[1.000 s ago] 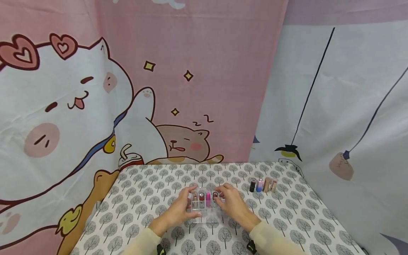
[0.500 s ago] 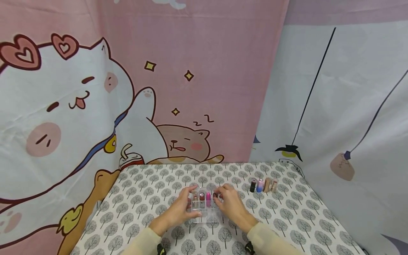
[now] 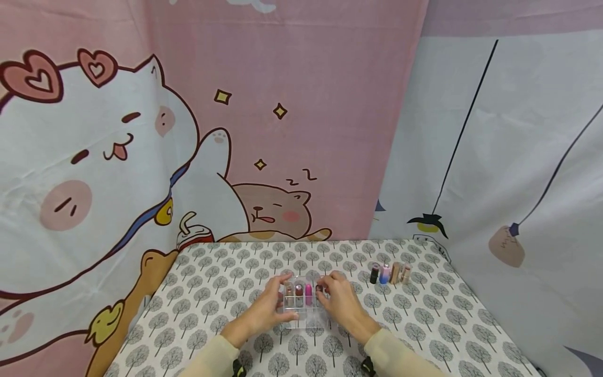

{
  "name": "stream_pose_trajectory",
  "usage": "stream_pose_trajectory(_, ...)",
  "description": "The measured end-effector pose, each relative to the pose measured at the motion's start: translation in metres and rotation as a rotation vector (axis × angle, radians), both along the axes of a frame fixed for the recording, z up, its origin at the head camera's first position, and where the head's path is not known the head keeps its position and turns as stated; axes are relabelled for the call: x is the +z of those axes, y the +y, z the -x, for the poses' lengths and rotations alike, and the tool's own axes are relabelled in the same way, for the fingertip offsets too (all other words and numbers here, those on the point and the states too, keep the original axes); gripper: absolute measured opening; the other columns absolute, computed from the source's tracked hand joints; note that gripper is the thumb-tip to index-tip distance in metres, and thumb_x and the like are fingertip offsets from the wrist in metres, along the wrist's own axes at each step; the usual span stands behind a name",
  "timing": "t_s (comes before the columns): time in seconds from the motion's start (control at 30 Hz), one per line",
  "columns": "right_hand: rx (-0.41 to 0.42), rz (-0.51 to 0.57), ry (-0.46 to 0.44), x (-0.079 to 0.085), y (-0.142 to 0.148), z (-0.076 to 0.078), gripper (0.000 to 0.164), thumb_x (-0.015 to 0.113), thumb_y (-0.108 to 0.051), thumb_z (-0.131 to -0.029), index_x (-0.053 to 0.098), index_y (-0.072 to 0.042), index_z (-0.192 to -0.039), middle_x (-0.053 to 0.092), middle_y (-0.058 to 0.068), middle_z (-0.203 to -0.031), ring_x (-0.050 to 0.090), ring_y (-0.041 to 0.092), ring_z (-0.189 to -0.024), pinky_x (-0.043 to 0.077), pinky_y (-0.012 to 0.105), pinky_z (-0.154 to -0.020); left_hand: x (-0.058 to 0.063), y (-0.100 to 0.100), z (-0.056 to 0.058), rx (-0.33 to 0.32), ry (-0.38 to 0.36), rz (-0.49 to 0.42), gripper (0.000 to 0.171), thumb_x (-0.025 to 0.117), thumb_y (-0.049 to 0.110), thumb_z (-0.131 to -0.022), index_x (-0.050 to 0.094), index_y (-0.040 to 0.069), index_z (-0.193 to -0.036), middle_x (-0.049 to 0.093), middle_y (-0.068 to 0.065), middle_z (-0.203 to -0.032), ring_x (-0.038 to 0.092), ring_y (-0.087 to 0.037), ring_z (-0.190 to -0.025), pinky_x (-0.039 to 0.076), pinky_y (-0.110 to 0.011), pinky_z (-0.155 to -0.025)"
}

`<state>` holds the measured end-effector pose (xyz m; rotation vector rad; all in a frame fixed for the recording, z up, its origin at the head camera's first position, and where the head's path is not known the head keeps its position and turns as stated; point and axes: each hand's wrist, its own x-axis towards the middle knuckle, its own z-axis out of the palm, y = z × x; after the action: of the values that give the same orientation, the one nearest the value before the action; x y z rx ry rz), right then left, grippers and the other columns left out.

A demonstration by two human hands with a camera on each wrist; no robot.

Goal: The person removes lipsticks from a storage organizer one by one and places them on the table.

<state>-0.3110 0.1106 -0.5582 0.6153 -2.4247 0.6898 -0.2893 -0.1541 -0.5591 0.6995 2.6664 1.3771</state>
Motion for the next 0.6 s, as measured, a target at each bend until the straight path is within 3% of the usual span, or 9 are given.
stream_pose_trajectory(0.17, -0.013, 0.001, -0.015, 0.0001, -0.0002, 0.0002, 0.02, 0.099, 0.0, -0.088, 0.086, -0.004, -0.102, 0.073, 0.006, -0.094, 0.072, 0.018, -0.079, 0.064, 0.022, -0.066, 0.0002, 0.0, -0.0002, -0.001, -0.003, -0.002, 0.116, 0.099, 0.03, -0.093, 0.027, 0.017, -0.182, 0.044, -0.029, -0.17, 0.071, -0.038, -0.131, 0.071, -0.046, -0.113)
stream_pose_trajectory(0.4, -0.008, 0.017, -0.03, 0.0004, 0.0001, 0.0001, 0.021, 0.098, 0.001, -0.087, 0.084, -0.005, -0.101, 0.08, 0.008, -0.097, 0.079, 0.024, -0.08, 0.066, 0.022, -0.067, 0.0, -0.0003, 0.0, -0.005, 0.003, 0.008, 0.115, 0.099, 0.032, -0.094, 0.026, 0.017, -0.183, 0.041, -0.03, -0.174, 0.071, -0.041, -0.133, 0.07, -0.047, -0.114)
stream_pose_trajectory(0.6, -0.015, 0.005, -0.031, 0.0012, 0.0003, -0.0014, 0.02, 0.098, 0.0, -0.088, 0.085, -0.006, -0.102, 0.082, 0.008, -0.096, 0.077, 0.019, -0.079, 0.065, 0.022, -0.066, 0.0004, 0.0013, -0.0007, 0.002, 0.013, 0.008, 0.114, 0.099, 0.029, -0.094, 0.028, 0.015, -0.182, 0.043, -0.03, -0.171, 0.071, -0.039, -0.132, 0.071, -0.046, -0.112)
